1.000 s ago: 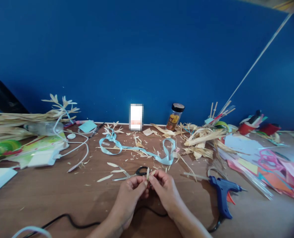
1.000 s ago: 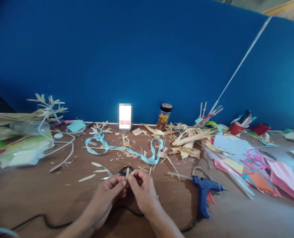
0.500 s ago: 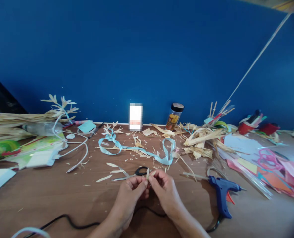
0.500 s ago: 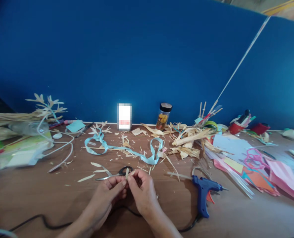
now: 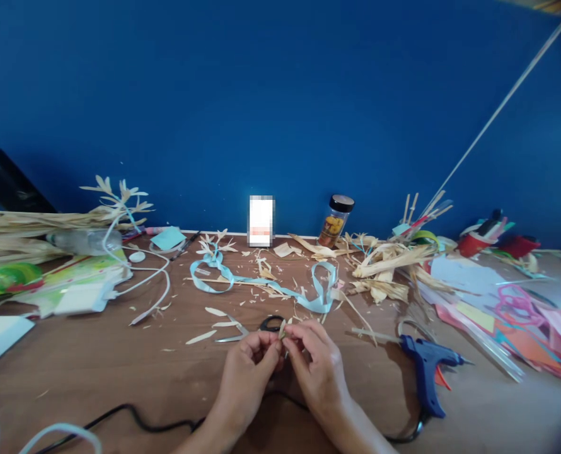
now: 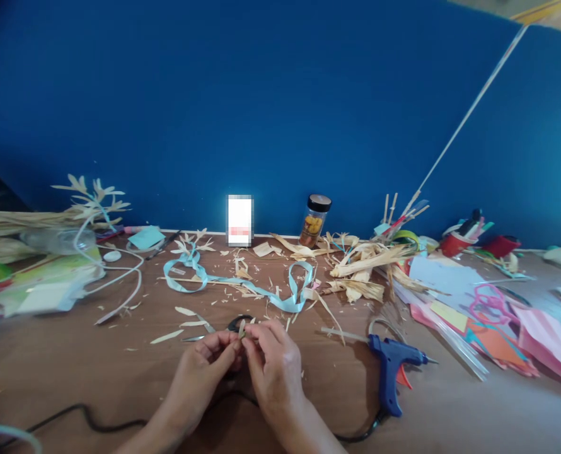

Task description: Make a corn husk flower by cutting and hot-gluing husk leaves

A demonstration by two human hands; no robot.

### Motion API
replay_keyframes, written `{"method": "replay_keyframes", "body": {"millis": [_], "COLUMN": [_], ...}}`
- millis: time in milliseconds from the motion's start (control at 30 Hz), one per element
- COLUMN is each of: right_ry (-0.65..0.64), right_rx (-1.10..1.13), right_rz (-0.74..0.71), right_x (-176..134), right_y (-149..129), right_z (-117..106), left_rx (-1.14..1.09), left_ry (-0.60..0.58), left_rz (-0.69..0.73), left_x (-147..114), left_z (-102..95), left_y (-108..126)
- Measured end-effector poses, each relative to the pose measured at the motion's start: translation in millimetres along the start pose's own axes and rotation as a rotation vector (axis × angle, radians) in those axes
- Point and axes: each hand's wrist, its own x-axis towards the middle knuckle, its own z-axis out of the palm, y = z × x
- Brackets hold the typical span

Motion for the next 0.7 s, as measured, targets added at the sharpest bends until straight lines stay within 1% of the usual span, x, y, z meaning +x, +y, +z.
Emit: {"method": "replay_keyframes", "body": {"millis": [167, 333, 500, 700], "right_ry": [-0.012, -0.013, -0.006, 0.025], "right_rx": [-0.122, -0.191, -0.173, -0.054], "right_rz": [-0.066, -0.109, -0.098, -0.057], "right_x": [-0.1, -0.3, -0.3, -1.2], "right_y": [1.0, 0.3, -1.3, 1.6], "right_z": [-2.4, -3.3, -3.0, 0.4], "left_rx": [0.044, 0.067, 0.076, 0.049], "left_ry": [-0.018, -0.009, -0.005, 0.008], "left_rz": [0.061, 0.056, 0.041, 0.07], "left_x": [0.7, 2.1, 1.1, 1.4], "left_z": [-0.6, -1.4, -1.6, -1.7], "left_y": [-2.3, -3.4, -4.8, -8.1]}}
